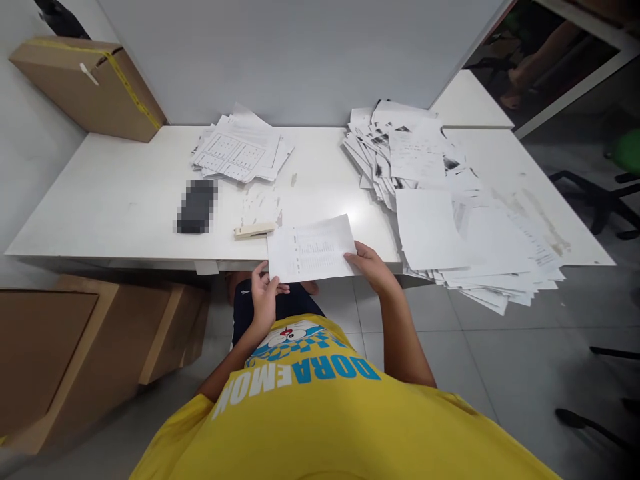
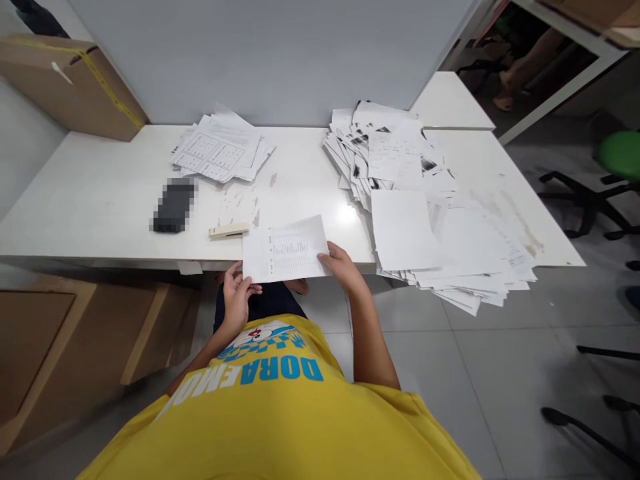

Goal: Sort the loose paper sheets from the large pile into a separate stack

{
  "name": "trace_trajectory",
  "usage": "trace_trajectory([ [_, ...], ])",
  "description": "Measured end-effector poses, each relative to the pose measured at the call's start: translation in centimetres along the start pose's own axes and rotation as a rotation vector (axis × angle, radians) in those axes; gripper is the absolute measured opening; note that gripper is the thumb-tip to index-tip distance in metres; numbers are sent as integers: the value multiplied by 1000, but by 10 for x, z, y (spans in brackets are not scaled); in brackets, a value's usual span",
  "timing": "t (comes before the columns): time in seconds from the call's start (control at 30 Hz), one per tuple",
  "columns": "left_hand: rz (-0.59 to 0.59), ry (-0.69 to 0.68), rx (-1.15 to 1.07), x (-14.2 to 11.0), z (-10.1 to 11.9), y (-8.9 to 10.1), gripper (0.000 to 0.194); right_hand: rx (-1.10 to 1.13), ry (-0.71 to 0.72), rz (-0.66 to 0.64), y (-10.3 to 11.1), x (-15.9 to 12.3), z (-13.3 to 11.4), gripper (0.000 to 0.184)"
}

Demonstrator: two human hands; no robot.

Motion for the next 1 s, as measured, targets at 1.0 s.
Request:
trace_trajectory([
  [1.0, -335, -973, 1620, 55, 63, 44, 83, 48, 32, -86, -1, 1, 11, 51],
])
Point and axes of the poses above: each hand's wrist, its own x-axis towards the middle knuckle, its own y-axis out of the back of the hand, z = x × y, the point moved 1 cm from there along x, towards the middle knuckle
